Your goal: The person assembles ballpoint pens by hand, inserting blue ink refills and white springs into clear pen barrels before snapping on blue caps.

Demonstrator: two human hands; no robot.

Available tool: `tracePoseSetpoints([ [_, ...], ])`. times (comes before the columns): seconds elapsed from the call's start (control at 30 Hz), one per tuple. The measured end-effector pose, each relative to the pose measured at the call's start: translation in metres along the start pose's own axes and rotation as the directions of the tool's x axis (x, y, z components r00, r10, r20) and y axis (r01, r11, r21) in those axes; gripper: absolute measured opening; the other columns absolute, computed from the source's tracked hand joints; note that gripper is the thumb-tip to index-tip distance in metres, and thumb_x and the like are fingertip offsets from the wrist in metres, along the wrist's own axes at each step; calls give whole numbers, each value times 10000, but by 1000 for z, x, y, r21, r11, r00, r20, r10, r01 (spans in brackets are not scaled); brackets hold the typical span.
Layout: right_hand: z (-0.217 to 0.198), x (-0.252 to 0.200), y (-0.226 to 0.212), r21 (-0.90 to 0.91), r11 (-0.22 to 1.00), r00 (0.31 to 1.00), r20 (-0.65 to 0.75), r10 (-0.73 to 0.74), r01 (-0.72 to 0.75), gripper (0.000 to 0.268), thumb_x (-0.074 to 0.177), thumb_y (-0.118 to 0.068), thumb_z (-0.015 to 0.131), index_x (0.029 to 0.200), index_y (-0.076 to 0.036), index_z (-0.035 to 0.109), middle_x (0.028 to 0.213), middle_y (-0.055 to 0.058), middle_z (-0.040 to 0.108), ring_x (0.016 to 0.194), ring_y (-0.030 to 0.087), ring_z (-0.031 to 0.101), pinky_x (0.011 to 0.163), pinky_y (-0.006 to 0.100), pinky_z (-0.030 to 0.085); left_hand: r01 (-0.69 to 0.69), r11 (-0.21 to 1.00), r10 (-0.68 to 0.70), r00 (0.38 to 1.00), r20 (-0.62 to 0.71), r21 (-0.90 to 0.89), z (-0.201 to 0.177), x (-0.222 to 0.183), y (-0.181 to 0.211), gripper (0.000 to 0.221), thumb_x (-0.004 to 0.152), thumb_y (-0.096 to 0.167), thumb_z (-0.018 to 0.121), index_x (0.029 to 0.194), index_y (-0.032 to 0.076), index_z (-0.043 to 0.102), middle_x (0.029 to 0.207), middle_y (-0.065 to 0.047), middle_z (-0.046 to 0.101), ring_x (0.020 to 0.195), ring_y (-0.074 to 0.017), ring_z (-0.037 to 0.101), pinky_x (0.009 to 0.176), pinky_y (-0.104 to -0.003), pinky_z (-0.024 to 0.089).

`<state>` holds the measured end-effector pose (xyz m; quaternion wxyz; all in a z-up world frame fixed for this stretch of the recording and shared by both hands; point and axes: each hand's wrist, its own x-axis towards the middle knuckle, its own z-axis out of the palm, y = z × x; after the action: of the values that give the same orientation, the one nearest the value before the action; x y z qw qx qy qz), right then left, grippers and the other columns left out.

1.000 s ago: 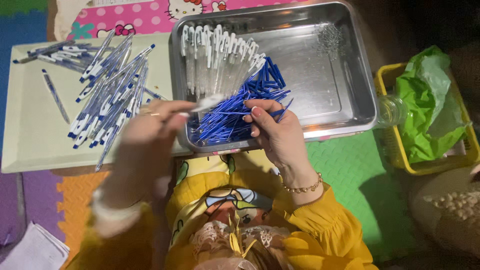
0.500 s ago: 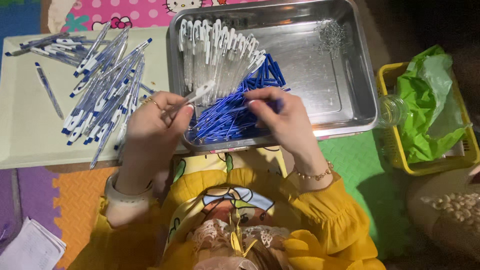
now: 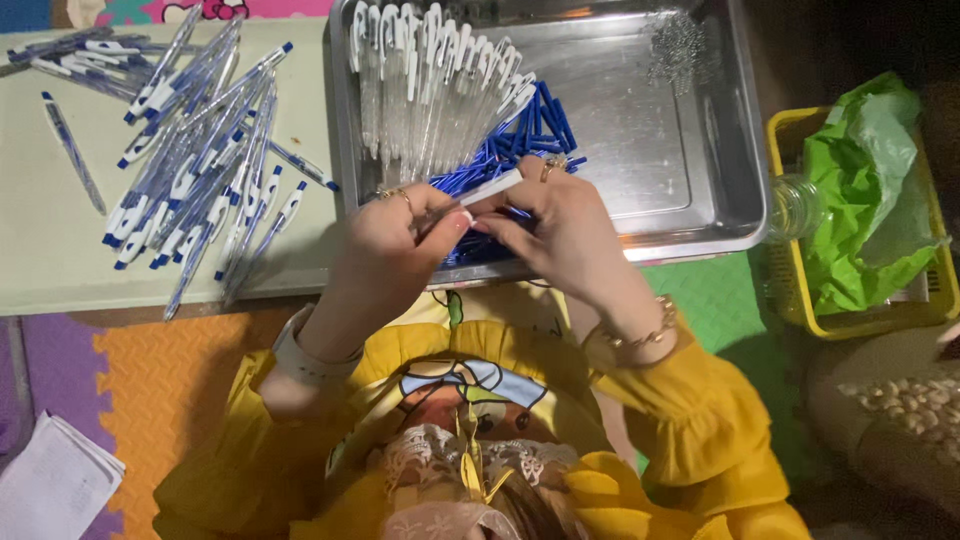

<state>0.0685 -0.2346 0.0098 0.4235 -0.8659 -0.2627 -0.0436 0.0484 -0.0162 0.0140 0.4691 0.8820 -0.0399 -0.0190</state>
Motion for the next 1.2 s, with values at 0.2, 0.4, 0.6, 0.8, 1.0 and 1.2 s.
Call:
tracePoseSetpoints([
  [0.2,-24,14,19,-15,995,930,358,-87,99,80,908,-117,779,949,-55,752,852,220,668,856,482,684,784,535,540,148,982,-150,989,9,119,-13,-7,-25,322,1006,489,669,1192,256,790,797,-168,743,874,-410,734,835,-499,527],
  [0.4,1,25,33,-241,961,856,517,10,134,132,908,-284,783,973,-178,735,909,130,677,890,425,706,749,551,574,-25,995,9,988,-153,-102,-53,-29,-44,310,1138,347,618,1116,78,771,628,-94,630,586,-216,588,628,-368,459],
  [0.6,13,31,40,-332,933,835,545,72,136,173,915,-332,757,1027,-210,706,972,85,661,900,426,719,725,578,593,76,979,-110,978,-178,-189,-67,-49,-60,309,1148,315,618,1191,32,734,758,-75,603,753,-157,564,690,-318,434],
  [0.8,9,30,38,-361,919,853,518,55,159,164,897,-300,753,986,-171,703,923,100,643,877,425,712,717,558,589,88,950,-146,973,-177,-299,-55,-51,-55,260,1114,257,618,1201,36,724,782,-25,564,740,-119,510,683,-288,411],
  [1.0,-6,29,28,-142,983,884,466,-37,116,128,884,-166,725,952,-59,705,841,237,657,873,523,678,777,612,548,26,936,-106,972,-211,-351,-50,-50,-49,295,1133,158,501,1304,25,702,795,5,515,764,-79,527,734,-228,446],
  [1.2,-47,11,33,-28,998,976,206,69,-65,153,876,-56,799,1021,-30,759,862,201,675,809,365,680,756,433,536,-135,981,104,972,-212,-139,-46,-16,-40,313,1132,227,605,1299,7,753,859,-96,590,710,-160,542,705,-316,460],
])
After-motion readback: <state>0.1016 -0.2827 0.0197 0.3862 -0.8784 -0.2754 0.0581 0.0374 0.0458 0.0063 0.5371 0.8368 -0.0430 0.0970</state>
